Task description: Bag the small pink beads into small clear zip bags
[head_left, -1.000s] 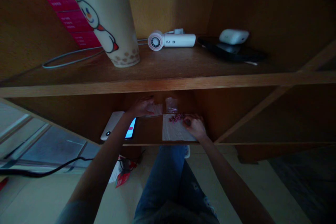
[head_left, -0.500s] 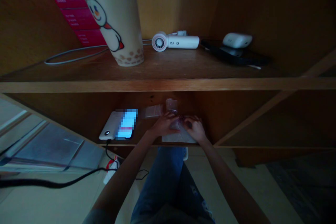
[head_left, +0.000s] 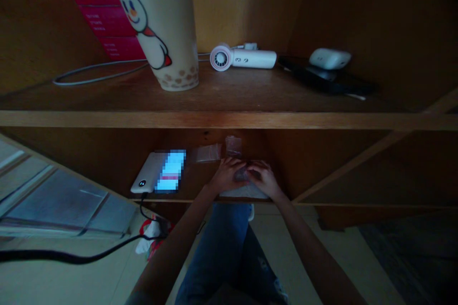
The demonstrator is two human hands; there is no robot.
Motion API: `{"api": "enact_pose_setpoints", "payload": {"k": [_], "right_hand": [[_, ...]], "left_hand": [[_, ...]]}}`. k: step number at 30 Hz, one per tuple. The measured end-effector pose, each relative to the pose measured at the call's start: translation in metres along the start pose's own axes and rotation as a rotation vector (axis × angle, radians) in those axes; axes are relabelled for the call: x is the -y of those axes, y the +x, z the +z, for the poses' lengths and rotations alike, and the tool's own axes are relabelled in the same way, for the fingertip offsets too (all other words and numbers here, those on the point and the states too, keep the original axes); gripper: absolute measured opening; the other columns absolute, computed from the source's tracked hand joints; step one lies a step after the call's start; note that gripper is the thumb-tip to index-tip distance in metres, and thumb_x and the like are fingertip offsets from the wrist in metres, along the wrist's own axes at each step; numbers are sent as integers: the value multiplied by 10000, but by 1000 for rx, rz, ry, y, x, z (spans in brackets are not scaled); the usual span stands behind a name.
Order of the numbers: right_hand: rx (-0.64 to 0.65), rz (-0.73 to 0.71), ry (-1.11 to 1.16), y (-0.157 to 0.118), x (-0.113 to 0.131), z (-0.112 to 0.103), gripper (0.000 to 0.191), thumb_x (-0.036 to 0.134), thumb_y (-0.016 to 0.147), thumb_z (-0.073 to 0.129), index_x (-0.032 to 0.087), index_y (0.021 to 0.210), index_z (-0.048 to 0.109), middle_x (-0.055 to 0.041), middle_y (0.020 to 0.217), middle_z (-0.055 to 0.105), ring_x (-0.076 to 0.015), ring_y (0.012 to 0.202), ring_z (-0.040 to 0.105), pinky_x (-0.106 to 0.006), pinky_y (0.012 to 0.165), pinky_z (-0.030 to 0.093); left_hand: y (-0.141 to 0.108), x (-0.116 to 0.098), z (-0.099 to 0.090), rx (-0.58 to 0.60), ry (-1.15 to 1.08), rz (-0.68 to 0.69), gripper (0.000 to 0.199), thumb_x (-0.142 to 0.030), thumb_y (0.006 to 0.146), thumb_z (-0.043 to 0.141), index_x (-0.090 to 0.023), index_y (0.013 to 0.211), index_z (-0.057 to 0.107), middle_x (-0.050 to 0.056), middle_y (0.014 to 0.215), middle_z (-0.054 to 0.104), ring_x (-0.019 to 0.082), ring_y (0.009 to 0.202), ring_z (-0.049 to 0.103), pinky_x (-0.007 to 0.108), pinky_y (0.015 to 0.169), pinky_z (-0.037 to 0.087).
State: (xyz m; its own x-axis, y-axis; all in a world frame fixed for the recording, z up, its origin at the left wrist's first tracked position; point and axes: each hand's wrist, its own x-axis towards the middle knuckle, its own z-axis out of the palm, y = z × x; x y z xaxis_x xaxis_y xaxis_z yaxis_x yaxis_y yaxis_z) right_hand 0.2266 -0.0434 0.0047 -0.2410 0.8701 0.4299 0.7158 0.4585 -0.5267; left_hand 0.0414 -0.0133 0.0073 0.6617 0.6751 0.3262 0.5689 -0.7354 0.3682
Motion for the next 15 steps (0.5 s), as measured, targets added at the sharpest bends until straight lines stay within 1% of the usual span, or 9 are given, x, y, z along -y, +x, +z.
{"api": "enact_pose_setpoints", "payload": {"k": [2,4,7,10,15], "right_hand": [[-29,41,-39,0,-1,1,120,285,808,513,228,763,608,-26,888,650,-193,886,563,-348,825,363],[-60,112,-111,0,-1,1,134,299,808,507,224,737,592,-20,867,653,-199,864,560,-347,809,350],[-51,186,-237,0,1,1,114,306,788,523,225,735,585,-13,818,652,-211,844,547,-337,771,328],[-10,195,-322,0,4,1,104,311,780,527,229,765,588,-11,813,650,-214,844,532,-332,756,309],[-10,203,-403,1,4,5,137,344,792,520,230,812,595,-23,810,644,-221,844,518,-336,750,298]], "left_hand": [[-1,-1,-1,-12,0,-29,619,-563,707,568,-227,1222,500,67,1173,548,240,1102,438,420,959,316],[-1,-1,-2,-20,0,-54,635,-570,691,582,-234,1224,500,66,1174,549,246,1103,435,428,965,311],[-2,-3,-4,-28,-8,-66,642,-561,687,593,-235,1231,496,65,1178,549,244,1103,431,422,966,315],[-3,-3,-5,-38,-19,-74,633,-536,696,598,-234,1241,486,64,1184,548,237,1103,430,412,968,318],[-3,-3,-5,-55,-37,-89,611,-512,698,607,-231,1230,499,61,1171,559,232,1084,439,408,979,310]]}}
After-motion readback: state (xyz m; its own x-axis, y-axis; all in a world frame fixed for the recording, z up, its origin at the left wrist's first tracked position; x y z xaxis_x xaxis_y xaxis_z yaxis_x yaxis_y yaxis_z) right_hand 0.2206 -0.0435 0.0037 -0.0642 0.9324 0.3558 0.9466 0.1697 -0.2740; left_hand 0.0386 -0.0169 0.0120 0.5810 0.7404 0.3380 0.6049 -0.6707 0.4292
